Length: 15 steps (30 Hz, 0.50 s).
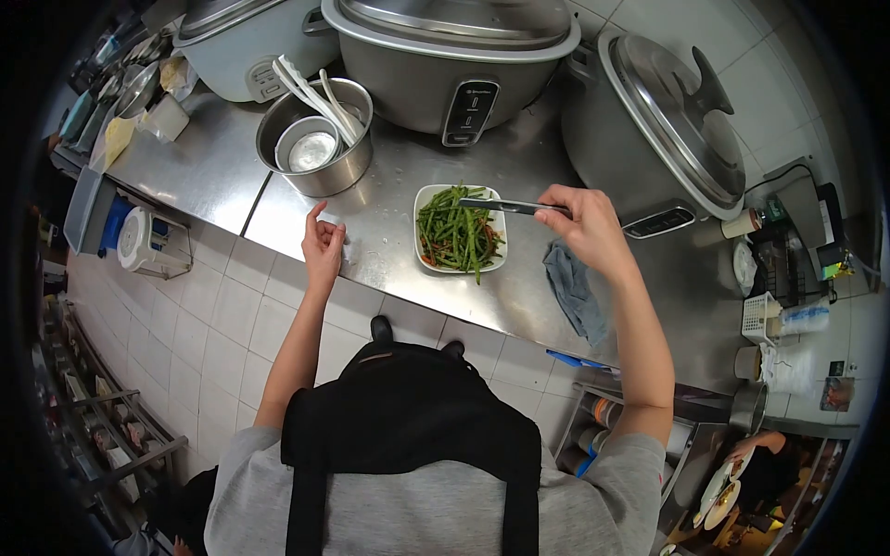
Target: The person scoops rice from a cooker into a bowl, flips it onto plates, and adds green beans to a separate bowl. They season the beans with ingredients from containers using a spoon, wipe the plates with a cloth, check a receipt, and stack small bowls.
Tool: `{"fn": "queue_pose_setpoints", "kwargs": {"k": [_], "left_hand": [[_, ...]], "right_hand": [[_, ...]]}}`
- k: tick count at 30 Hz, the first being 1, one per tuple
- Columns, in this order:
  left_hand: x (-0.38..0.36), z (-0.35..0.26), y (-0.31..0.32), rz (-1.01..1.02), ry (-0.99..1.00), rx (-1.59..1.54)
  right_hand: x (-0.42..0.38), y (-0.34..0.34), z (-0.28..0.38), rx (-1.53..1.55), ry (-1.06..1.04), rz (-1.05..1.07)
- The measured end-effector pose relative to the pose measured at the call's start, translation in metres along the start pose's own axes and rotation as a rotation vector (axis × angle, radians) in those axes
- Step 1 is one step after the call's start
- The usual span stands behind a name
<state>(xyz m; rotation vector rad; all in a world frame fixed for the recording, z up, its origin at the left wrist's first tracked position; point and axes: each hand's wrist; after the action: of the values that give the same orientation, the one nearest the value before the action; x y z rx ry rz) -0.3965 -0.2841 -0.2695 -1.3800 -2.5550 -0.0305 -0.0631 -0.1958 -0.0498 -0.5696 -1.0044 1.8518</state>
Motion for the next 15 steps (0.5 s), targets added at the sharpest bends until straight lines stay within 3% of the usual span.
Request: {"fn": "queue_pose_setpoints", "kwargs": {"k": [2,6,10,12,15], "left_hand": [[0.000,-0.002,0.000,0.006,0.009,0.017],[0.000,-0.005,0.002,0.008,-0.003,0.038],[0.000,-0.003,0.001,0.000,0.003,0.026],[0.000,-0.003,-0.001,-0.001,0.000,0.024],[-0.001,-0.005,0.000,-0.010,-0.007,0.005]], "right_hand": [[0.010,-0.003,-0.008,-0.103,0.019,0.151],[0.050,0.039,-0.040,-0.242,-0.124,0.155],[0.065,0.055,-0.022,-0.340,-0.119,0.192],[0.061,0.050,-0.011,-0.538,-0.099,0.196],[0.033,0.036,0.008,-0.485,-0.250,0.044]]}}
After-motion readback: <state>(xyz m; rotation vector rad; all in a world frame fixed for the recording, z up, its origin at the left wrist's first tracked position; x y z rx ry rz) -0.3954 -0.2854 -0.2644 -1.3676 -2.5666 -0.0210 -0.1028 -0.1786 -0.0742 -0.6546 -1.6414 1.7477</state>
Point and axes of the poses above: each hand's wrist, its own x-axis towards the middle knuckle, its own y-axis out of the palm, z = x × y, and after that the axes turned 1 degree about -x, right-handed
